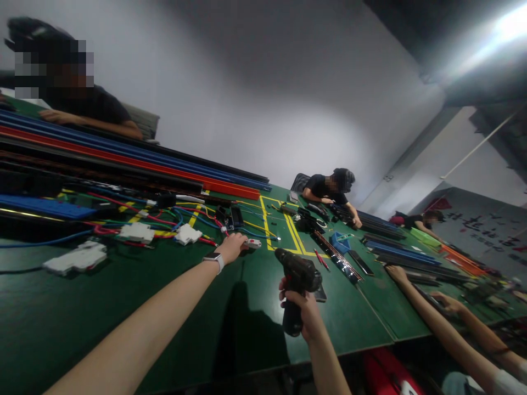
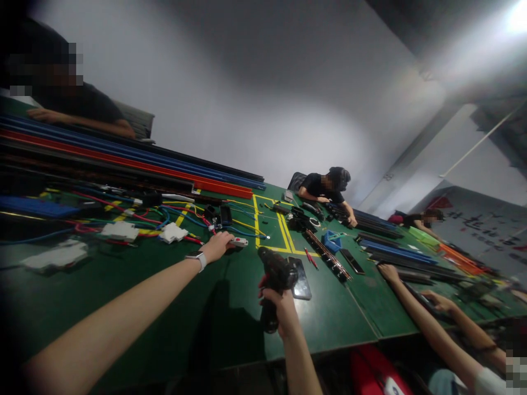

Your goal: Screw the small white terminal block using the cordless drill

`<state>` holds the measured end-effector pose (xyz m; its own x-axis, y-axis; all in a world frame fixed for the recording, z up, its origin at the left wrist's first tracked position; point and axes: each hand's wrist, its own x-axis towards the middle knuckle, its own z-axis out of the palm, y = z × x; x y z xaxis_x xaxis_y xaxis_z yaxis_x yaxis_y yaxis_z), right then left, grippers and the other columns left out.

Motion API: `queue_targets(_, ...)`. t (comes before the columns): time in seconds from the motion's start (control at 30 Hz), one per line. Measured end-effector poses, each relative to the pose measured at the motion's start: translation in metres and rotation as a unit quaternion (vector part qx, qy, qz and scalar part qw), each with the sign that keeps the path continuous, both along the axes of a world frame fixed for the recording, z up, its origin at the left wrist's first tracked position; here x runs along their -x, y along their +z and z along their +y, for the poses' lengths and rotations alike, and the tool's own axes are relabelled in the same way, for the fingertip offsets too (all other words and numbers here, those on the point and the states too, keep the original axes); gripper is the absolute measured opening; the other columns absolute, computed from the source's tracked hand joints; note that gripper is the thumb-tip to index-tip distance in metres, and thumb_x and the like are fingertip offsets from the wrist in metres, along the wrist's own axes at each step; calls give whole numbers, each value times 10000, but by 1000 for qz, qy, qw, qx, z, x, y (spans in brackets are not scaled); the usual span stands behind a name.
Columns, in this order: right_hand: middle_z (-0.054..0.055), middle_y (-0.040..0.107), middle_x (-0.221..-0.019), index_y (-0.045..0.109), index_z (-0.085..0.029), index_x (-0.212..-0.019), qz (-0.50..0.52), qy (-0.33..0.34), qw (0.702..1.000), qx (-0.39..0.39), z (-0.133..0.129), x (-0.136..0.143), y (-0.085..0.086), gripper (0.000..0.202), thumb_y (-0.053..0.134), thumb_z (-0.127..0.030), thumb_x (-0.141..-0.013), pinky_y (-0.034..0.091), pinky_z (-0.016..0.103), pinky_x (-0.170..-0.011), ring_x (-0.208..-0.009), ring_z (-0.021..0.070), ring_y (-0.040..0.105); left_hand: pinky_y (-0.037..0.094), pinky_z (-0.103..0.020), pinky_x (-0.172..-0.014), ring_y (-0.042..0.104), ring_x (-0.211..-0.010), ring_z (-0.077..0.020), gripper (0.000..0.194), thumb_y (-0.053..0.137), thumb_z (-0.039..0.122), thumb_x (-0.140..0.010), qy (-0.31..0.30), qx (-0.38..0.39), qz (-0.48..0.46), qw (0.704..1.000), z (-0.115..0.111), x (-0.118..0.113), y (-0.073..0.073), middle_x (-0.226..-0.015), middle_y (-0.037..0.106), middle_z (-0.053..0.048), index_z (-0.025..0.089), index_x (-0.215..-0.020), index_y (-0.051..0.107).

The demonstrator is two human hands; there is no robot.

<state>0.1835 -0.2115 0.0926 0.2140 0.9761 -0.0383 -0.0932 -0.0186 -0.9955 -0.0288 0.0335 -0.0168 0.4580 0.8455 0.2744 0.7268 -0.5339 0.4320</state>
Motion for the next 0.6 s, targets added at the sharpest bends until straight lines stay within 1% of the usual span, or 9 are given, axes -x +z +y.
queue_targets(0.1, 60, 707, -915, 651, -177, -966, 14, 35, 999, 8, 6, 23, -7, 402, 795, -284, -606, 463, 259, -498, -598, 165, 634, 442, -369, -949, 581, -1093, -252, 257, 535, 369, -960, -3, -2, -4, 1000, 5, 0, -2, -1141, 636, -100, 252, -1146, 667)
queue_targets(0.23, 23, 696, -867, 648, -179, -945, 2, 69, 997, 28, 16, 41, -14, 352, 738, -225, -608, 466, 264, -522, -539, 138, 604, 443, -358, -965, 583, -1095, -247, 292, 555, 398, -954, -5, -7, -13, 1000, 9, 0, -4, -1145, 639, -108, 235, -1160, 682)
queue_targets(0.4, -1, 665, -800, 656, -179, -935, -21, 85, 996, 18, 28, 52, -26, 309, 679, -183, -626, 463, 263, -533, -541, 138, 594, 451, -335, -965, 593, -1078, -226, 301, 554, 393, -958, -9, -13, -32, 999, 10, 1, -6, -1139, 636, -99, 243, -1174, 699)
queue_targets(0.6, -5, 660, -755, 664, -186, -850, -87, 96, 992, 2, 37, 56, -39, 207, 659, -169, -643, 482, 268, -576, -570, 146, 594, 473, -312, -926, 604, -1012, -200, 287, 586, 356, -938, -19, 9, -55, 998, 9, 2, -2, -1110, 650, -91, 256, -1166, 728)
